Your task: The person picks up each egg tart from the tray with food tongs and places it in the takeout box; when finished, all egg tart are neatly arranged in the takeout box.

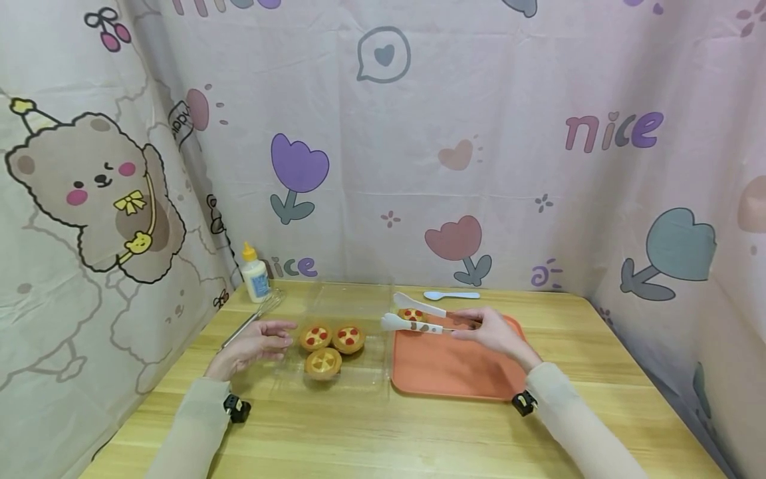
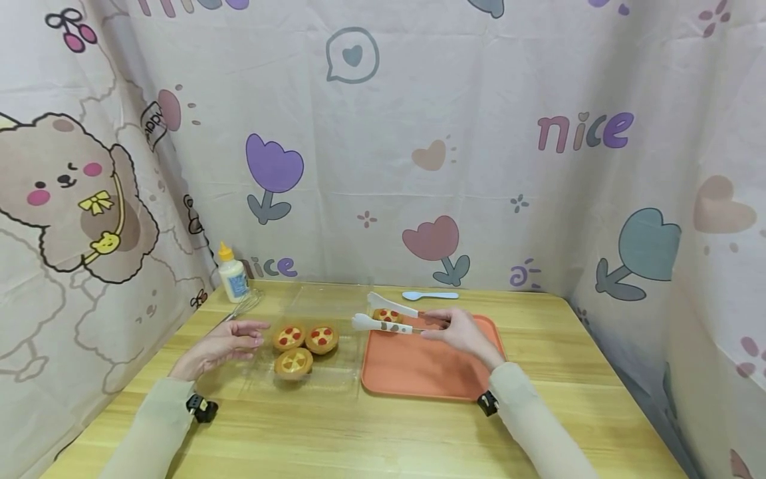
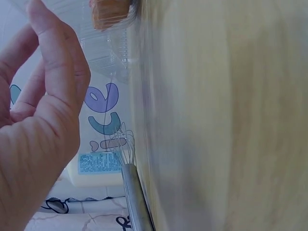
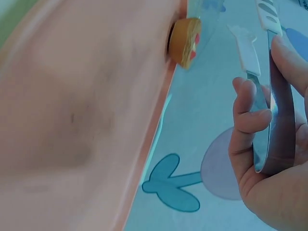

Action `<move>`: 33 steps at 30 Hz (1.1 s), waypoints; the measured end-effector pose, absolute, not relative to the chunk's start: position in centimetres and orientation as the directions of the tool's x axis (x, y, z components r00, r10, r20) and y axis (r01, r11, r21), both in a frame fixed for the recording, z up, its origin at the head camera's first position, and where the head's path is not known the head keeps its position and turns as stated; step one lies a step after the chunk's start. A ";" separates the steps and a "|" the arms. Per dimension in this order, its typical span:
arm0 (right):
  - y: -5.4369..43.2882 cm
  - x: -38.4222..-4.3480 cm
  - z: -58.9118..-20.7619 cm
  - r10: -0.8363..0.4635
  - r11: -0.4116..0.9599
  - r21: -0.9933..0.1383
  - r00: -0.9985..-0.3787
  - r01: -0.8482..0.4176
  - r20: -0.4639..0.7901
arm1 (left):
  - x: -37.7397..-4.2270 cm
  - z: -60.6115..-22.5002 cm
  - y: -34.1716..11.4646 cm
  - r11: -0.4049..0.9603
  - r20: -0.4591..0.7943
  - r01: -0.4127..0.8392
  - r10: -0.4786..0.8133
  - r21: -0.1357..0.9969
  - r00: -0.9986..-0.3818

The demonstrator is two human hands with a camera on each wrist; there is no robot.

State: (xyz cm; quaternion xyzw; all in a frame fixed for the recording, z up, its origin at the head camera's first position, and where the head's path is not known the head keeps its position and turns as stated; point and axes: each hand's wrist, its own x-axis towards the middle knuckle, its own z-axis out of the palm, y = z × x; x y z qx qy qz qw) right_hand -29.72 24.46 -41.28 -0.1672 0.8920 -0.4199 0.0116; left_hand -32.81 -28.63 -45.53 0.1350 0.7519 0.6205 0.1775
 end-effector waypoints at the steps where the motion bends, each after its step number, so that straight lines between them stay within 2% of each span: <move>1: 24.7 -29.8 -41.3 -0.298 0.600 -0.749 -0.947 -0.283 0.119 | -32.8 -45.5 -28.7 0.192 -0.097 -0.015 0.427 0.981 -0.899; 11: 26.0 -30.1 -41.4 -0.197 0.700 -0.668 -0.967 -0.254 0.161 | -32.9 -45.5 -28.8 0.185 -0.095 -0.014 0.436 0.983 -0.895; 33: 26.5 -30.8 -42.3 -0.176 0.723 -0.654 -0.975 -0.222 0.136 | -32.7 -45.4 -28.7 0.176 -0.087 -0.012 0.423 0.984 -0.902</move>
